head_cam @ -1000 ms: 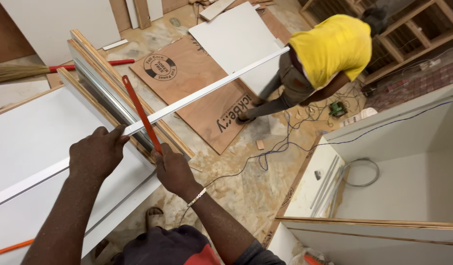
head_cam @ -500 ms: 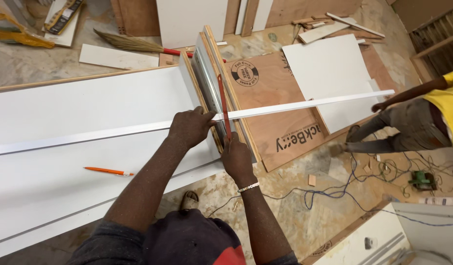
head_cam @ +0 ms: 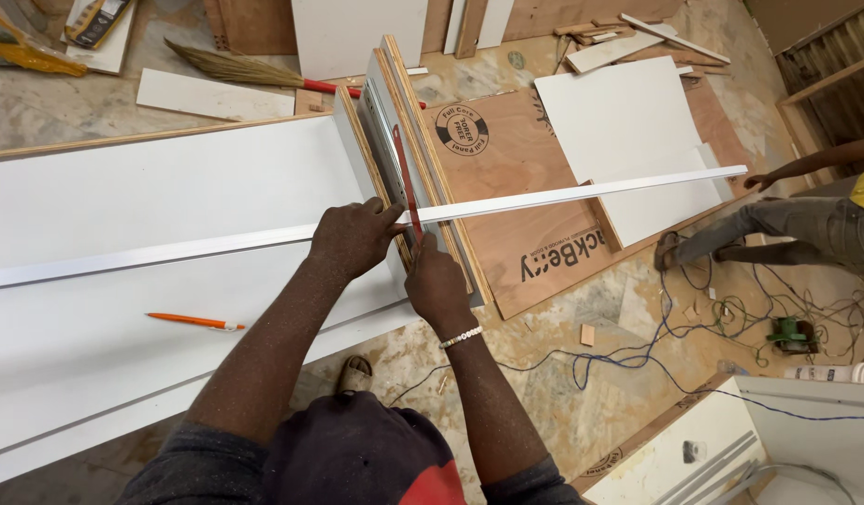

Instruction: The person holds a metal trim piece against a stack of wood and cuts it with a hacksaw.

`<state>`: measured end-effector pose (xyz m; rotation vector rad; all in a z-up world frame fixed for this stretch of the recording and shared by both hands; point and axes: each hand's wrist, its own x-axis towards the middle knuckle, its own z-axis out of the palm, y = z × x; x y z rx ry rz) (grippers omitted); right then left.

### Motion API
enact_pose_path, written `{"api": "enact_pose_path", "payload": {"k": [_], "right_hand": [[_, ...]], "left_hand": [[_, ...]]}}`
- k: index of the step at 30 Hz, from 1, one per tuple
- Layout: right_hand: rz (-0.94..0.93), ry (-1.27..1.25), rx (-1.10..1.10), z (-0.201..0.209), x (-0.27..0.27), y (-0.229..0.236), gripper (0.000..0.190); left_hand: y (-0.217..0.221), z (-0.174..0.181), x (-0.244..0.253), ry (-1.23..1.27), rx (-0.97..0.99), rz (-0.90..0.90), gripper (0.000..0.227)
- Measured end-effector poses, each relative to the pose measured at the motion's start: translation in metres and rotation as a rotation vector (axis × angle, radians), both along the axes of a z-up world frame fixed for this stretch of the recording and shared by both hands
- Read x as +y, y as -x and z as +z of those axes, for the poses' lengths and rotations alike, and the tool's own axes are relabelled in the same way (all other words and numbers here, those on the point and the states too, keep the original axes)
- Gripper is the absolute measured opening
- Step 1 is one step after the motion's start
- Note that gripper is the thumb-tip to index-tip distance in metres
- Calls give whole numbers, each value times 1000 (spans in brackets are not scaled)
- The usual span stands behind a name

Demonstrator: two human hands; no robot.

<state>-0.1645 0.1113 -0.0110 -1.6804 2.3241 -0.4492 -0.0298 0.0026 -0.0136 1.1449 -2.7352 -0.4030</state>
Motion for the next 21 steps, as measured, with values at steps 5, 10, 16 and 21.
{"api": "enact_pose_path", "payload": {"k": [5,10,16,21], "right_hand": [[-12,-31,-7,-21,-3,7,17],[165,6,96,-103,182,-3,75],[-154,-366,-199,-80,301,22,23],[-106,-285,-376,-14,261,-9,15]], "left_hand": [[0,-8,-1,90,17,-11,38],[-2,2,-32,-21,49,43,32],[-5,5,-21,-37,26,17,35],[-8,19,-20,-72,-32,26,42]]}}
